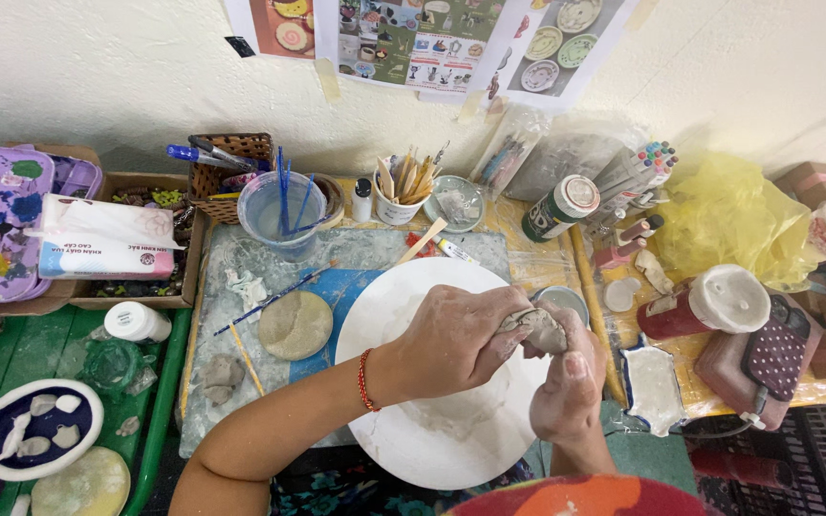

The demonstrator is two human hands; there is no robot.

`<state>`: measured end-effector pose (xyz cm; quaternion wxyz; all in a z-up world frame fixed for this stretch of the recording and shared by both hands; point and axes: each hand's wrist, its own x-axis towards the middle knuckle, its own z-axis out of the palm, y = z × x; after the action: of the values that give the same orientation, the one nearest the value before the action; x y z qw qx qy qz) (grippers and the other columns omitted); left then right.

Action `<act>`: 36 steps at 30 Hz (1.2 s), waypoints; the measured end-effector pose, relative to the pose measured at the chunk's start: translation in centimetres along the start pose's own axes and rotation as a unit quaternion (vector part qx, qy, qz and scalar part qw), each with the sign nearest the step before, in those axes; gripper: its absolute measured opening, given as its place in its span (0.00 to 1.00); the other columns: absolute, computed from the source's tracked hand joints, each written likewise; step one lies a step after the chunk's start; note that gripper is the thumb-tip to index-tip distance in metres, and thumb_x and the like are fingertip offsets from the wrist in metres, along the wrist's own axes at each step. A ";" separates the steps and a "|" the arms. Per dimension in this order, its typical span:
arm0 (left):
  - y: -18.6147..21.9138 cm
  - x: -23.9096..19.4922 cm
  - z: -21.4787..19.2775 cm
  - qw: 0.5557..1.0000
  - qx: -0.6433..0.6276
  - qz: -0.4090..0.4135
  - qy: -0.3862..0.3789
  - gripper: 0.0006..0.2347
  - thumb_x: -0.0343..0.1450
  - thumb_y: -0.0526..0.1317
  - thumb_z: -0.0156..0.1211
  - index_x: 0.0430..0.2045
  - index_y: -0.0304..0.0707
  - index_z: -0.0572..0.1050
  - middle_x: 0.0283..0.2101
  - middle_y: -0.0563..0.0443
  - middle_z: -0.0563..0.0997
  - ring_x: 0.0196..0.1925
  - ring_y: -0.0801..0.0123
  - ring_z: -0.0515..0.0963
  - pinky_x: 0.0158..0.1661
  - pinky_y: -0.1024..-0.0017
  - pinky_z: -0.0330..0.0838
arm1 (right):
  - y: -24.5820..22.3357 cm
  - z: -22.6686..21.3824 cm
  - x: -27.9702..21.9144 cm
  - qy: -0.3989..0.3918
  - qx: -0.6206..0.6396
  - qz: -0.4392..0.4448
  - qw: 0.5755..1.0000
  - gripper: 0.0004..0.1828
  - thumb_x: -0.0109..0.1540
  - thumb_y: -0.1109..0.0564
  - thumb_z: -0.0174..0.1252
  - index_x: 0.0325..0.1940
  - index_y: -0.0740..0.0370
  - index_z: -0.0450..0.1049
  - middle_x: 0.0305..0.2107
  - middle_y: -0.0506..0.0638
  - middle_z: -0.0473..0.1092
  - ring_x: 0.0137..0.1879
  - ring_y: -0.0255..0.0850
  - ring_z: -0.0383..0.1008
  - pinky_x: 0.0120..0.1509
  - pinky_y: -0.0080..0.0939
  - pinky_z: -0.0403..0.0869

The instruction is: The person uses a wooden tool to scrape and smooth clay on a white plate, then uses their hands to roll and shape a small lump of clay.

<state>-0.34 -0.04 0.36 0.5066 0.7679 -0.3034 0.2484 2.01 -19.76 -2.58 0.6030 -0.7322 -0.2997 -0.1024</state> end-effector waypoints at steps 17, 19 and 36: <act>-0.4 -0.1 -0.5 0.999 0.029 0.030 -0.031 0.15 0.72 0.48 0.51 0.44 0.35 0.68 0.35 0.46 0.74 0.36 0.50 0.79 0.36 0.57 0.70 | -1.7 -3.0 1.0 -0.151 -0.118 -0.044 0.981 0.43 0.66 0.27 0.49 0.61 0.72 0.67 0.40 0.55 0.75 0.44 0.42 0.77 0.49 0.41 0.73; -0.7 -0.2 -0.4 0.998 0.042 0.031 -0.035 0.16 0.70 0.48 0.52 0.44 0.35 0.68 0.35 0.46 0.74 0.36 0.51 0.79 0.36 0.57 0.70 | -2.2 -2.7 0.9 -0.146 -0.146 -0.044 0.978 0.41 0.67 0.29 0.49 0.61 0.72 0.67 0.41 0.56 0.74 0.46 0.43 0.77 0.50 0.41 0.73; -1.7 -0.2 0.0 0.996 0.058 0.065 0.004 0.15 0.70 0.45 0.50 0.45 0.34 0.68 0.39 0.44 0.76 0.37 0.51 0.79 0.38 0.58 0.72 | -2.4 -0.3 1.2 -0.096 -0.110 0.018 0.989 0.32 0.61 0.48 0.65 0.60 0.73 0.67 0.39 0.53 0.75 0.45 0.37 0.82 0.52 0.36 0.81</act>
<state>0.69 0.53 -0.85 0.4453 0.7735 -0.3361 0.3009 1.71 -19.46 0.08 0.4888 -0.8059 -0.3298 -0.0532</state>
